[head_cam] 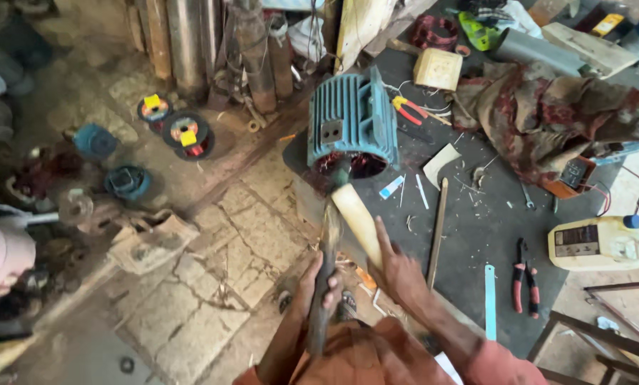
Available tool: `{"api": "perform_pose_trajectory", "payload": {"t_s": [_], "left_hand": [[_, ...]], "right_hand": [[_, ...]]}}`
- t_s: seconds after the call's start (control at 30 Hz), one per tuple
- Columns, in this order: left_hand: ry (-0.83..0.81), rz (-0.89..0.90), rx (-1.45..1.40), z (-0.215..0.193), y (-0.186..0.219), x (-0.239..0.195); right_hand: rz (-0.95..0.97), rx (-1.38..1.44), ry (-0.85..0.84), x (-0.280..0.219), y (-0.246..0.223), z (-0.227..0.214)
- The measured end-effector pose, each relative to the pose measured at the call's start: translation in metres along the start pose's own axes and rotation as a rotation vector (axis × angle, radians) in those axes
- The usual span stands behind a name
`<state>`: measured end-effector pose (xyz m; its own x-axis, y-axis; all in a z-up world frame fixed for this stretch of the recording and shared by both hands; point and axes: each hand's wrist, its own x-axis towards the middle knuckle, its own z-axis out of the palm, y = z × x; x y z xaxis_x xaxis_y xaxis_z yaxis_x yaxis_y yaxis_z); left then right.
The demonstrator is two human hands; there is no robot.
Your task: The person works on a teal electric motor on a cluttered workbench. They use a wooden mallet to tap the motor housing, then use pliers to pull and adjust internal copper windings. The person repeatedly taps the motor and manipulates the windings throughout the clip.
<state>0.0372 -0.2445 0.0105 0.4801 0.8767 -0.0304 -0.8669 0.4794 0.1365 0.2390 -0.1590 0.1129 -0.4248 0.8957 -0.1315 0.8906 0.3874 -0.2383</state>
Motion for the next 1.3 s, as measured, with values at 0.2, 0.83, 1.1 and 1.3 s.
{"api": "perform_pose_trajectory", "payload": {"t_s": [0.2,0.83,1.1,1.3], "left_hand": [[0.521,0.003,0.435,0.045,-0.003,-0.013],[0.278,0.137,0.236,-0.010,0.023,-0.010],[0.136,0.110,0.178,-0.012,0.006,0.010],[0.262,0.158,0.193,0.006,-0.020,0.026]], "right_hand": [[0.116,0.473,0.144,-0.033,0.016,-0.008],[0.017,0.206,0.175,-0.007,0.001,0.015],[-0.079,0.206,0.482,-0.020,0.026,-0.104],[-0.207,0.151,0.730,-0.013,0.037,-0.154]]}}
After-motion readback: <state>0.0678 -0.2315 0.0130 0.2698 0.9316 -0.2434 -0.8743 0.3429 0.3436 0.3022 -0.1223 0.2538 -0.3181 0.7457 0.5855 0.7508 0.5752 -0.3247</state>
